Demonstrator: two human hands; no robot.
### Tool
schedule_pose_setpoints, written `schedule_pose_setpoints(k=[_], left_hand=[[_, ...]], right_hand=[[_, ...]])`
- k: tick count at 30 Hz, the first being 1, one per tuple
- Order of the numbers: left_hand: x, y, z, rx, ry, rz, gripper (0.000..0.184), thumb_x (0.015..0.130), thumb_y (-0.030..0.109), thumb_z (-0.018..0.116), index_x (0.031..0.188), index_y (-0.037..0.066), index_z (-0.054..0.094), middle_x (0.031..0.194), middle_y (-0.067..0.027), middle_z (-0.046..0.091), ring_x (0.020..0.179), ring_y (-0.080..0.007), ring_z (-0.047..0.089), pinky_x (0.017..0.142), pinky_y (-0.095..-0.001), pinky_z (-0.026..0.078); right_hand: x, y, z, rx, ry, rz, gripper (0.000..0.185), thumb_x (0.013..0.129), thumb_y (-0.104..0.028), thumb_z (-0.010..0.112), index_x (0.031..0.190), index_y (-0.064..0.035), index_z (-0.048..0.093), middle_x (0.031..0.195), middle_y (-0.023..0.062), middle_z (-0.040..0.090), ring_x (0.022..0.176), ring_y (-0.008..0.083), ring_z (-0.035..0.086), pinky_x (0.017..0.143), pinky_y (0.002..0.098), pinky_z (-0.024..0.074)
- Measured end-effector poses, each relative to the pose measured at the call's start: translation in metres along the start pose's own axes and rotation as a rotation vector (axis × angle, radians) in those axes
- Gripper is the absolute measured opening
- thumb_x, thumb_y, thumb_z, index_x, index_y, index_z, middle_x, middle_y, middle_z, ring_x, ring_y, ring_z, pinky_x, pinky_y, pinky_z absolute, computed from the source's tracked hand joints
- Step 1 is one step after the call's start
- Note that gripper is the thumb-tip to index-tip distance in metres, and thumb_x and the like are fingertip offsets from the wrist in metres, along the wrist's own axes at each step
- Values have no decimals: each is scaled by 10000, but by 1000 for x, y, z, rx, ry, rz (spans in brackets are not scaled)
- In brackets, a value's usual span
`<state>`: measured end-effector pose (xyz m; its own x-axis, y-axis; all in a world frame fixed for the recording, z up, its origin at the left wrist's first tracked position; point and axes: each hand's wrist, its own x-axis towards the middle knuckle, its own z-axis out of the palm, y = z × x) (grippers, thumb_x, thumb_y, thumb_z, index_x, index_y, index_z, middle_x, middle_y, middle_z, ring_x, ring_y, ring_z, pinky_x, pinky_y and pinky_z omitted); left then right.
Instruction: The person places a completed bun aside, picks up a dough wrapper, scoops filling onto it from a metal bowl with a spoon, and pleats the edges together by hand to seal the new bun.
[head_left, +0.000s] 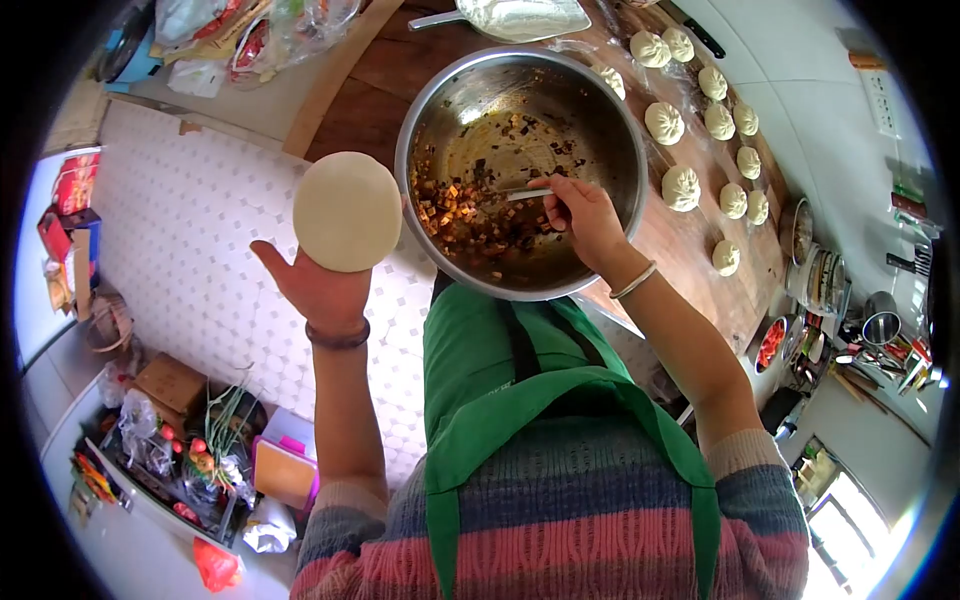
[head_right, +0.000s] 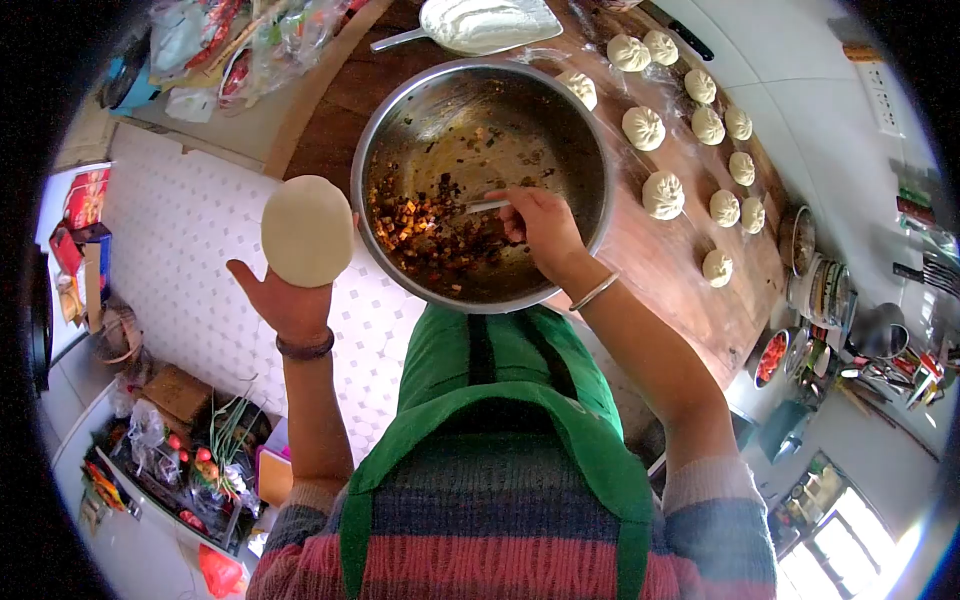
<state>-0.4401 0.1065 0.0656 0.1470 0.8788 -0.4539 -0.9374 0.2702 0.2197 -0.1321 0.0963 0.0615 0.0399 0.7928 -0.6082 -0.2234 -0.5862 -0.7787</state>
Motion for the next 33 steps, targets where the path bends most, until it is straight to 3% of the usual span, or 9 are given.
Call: schedule_pose_setpoints(k=[3,6,12,14,16,18,22,24,33], left_hand=[[-4,7,15,45,74,37,975,821,783,334,1433,24,309,1504,-126,283,1375,-286,257,1143,-479,166],[-2,8,24,135,23,38,972,850,764,269,1472,22,185,1535,-186,158,1403,-383,155,1138,-574,99],[1,-8,69,187,100,-78,933,874,737,256,1438,-7,260,1492,-170,293,1376,-312,272,1152,-475,149],[10,-15,56,-17,-226,-222,901,888,720,238,1418,-5,303,1458,-171,352,1348,-308,328,1145,-463,177],[0,-36,111,195,105,-180,863,907,696,209,1389,-4,359,1423,-173,408,1305,-317,399,1129,-463,229],[9,-55,105,229,-166,-223,863,908,696,199,1391,-2,356,1426,-180,400,1302,-327,402,1118,-474,258],[11,-90,126,18,-186,-337,700,948,592,295,1333,27,443,1337,-159,490,1248,-348,445,1059,-525,339],[11,-99,129,-5,-235,-340,654,949,570,331,1319,47,460,1324,-149,499,1235,-342,453,1045,-529,350],[17,-113,133,1,-216,-345,646,953,549,342,1337,38,435,1368,-196,442,1269,-382,414,1071,-592,295]], right_hand=[[-2,-5,-5,10,0,-28,296,974,-191,472,1012,40,653,708,11,513,589,101,443,545,239,358],[-6,-13,-13,2,10,-56,291,974,-191,482,1015,41,653,708,14,516,590,102,446,544,235,361],[-26,-50,-27,35,56,-169,289,976,-190,490,1021,49,646,700,16,517,589,93,440,541,226,365],[-39,-71,-27,67,26,-228,291,981,-186,481,1026,53,643,697,11,516,588,87,436,540,222,365],[-57,-94,-18,26,61,-283,299,992,-177,455,1006,58,639,695,4,513,584,80,429,539,215,363],[-72,-111,-9,-2,85,-341,311,999,-183,442,986,56,640,695,-2,514,576,77,424,538,210,359],[-95,-104,8,-528,289,-773,158,934,-47,517,999,21,644,693,57,541,594,129,517,551,266,448],[-99,-95,4,-971,293,-1251,211,793,2,640,1002,-13,652,806,98,581,663,216,572,575,315,499],[-105,-92,2,-1279,101,-1460,440,658,-143,728,1073,-13,662,859,40,551,742,194,558,591,311,509]])
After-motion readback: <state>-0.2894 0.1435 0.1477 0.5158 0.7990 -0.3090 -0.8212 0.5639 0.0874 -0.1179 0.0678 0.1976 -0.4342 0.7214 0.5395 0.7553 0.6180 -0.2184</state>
